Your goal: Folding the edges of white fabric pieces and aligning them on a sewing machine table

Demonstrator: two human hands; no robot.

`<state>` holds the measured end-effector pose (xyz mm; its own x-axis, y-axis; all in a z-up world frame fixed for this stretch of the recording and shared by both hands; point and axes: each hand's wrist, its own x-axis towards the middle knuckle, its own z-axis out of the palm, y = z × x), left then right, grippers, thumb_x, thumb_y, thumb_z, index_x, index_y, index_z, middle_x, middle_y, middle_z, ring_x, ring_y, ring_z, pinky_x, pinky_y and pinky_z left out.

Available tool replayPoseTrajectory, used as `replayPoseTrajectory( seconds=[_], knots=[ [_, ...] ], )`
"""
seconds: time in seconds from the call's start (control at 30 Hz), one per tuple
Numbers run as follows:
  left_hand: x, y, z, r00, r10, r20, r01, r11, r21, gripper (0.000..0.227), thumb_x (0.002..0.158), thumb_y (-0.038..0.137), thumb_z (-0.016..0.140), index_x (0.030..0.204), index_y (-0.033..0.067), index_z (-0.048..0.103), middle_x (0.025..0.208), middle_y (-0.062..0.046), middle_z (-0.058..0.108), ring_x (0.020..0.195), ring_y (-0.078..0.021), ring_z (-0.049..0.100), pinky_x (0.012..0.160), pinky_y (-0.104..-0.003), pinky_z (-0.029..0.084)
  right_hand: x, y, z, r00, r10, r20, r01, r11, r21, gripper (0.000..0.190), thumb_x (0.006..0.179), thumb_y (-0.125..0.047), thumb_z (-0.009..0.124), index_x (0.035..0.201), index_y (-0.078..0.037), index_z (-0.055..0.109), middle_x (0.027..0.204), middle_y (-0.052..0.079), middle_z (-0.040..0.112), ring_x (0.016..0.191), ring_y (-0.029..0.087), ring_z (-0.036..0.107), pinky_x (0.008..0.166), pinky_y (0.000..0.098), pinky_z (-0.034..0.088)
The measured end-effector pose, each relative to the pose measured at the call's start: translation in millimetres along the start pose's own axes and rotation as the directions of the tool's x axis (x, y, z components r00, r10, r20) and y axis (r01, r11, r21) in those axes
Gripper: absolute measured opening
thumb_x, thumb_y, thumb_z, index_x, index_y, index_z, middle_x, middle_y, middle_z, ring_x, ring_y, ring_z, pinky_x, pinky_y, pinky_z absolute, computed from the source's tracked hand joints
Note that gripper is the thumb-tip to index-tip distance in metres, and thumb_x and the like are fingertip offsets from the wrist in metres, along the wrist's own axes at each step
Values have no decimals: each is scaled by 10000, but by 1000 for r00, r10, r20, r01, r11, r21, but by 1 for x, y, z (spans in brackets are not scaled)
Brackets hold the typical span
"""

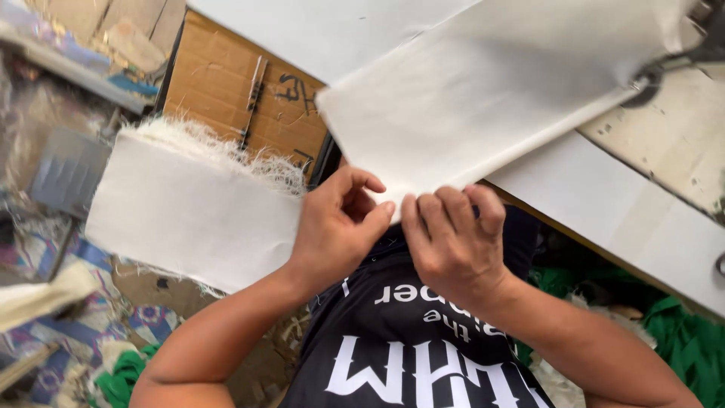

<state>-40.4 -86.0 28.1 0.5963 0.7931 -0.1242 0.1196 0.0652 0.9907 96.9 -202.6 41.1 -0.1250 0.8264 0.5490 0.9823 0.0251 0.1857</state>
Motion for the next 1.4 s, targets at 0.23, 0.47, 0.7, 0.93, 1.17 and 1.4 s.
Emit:
replayPoseTrajectory(
  seconds=[0.23, 0.47, 0.7, 0.93, 1.17, 1.4],
  knots=[
    [91, 33, 112, 523, 615, 590, -836, 507, 212, 123, 919, 15, 609, 1038, 24, 636, 874, -102, 618, 655, -222, 545, 541, -352, 428, -69, -12, -63, 994, 97, 53, -102, 990, 98, 66, 958, 10, 709, 950, -55, 717, 902, 71, 742, 854, 221, 706, 1025, 393, 352],
    [176, -25, 223, 172, 632, 756, -963, 270, -6, 110, 910, -29, 577, 833, 8, 645, 967, -158, 565, 869, -333, 588, 773, -456, 497, -150, -17, -85, 952, 294, 82, -303, 943, 135, 125, 1005, -78, 611, 989, -100, 732, 1058, 32, 740, 953, 232, 668, 1072, 439, 309],
    [130, 2, 168, -46, 411, 910, -996, 47, -72, 138, 1054, 233, 630, 1140, 199, 732, 1220, -190, 547, 1224, -405, 450, 1041, -626, 356, -167, -21, -77, 929, 371, -11, -364, 916, 166, 169, 1013, -60, 580, 1017, -137, 730, 991, -23, 679, 961, 191, 585, 1028, 396, 323],
    [48, -2, 120, -253, 72, 965, -959, 113, -260, 362, 1000, 339, 548, 1344, 397, 643, 1445, -152, 469, 1440, -443, 310, 1115, -852, 107, -182, -19, -64, 945, 323, -46, -313, 937, 158, 60, 985, -90, 724, 990, -150, 726, 984, -39, 636, 922, 182, 558, 924, 363, 378],
    [39, -17, 116, -305, 263, 915, -911, 199, -361, 136, 956, 350, 697, 1052, 293, 774, 1219, -90, 526, 1351, -363, 447, 1159, -771, 180, -197, -20, -55, 953, 285, -102, -264, 948, 180, 51, 990, -80, 707, 1026, -107, 733, 1063, 33, 669, 986, 239, 616, 919, 397, 423],
    [87, -12, 142, 475, 107, 873, -874, 170, 455, 648, 1118, 505, 315, 1618, 92, 289, 1663, -244, 189, 1538, -406, 98, 1249, -579, 66, -173, -6, -91, 970, 211, -121, -174, 950, 260, 159, 1038, -8, 567, 1032, -23, 725, 1115, 123, 770, 1141, 326, 720, 1117, 443, 354]
  ],
)
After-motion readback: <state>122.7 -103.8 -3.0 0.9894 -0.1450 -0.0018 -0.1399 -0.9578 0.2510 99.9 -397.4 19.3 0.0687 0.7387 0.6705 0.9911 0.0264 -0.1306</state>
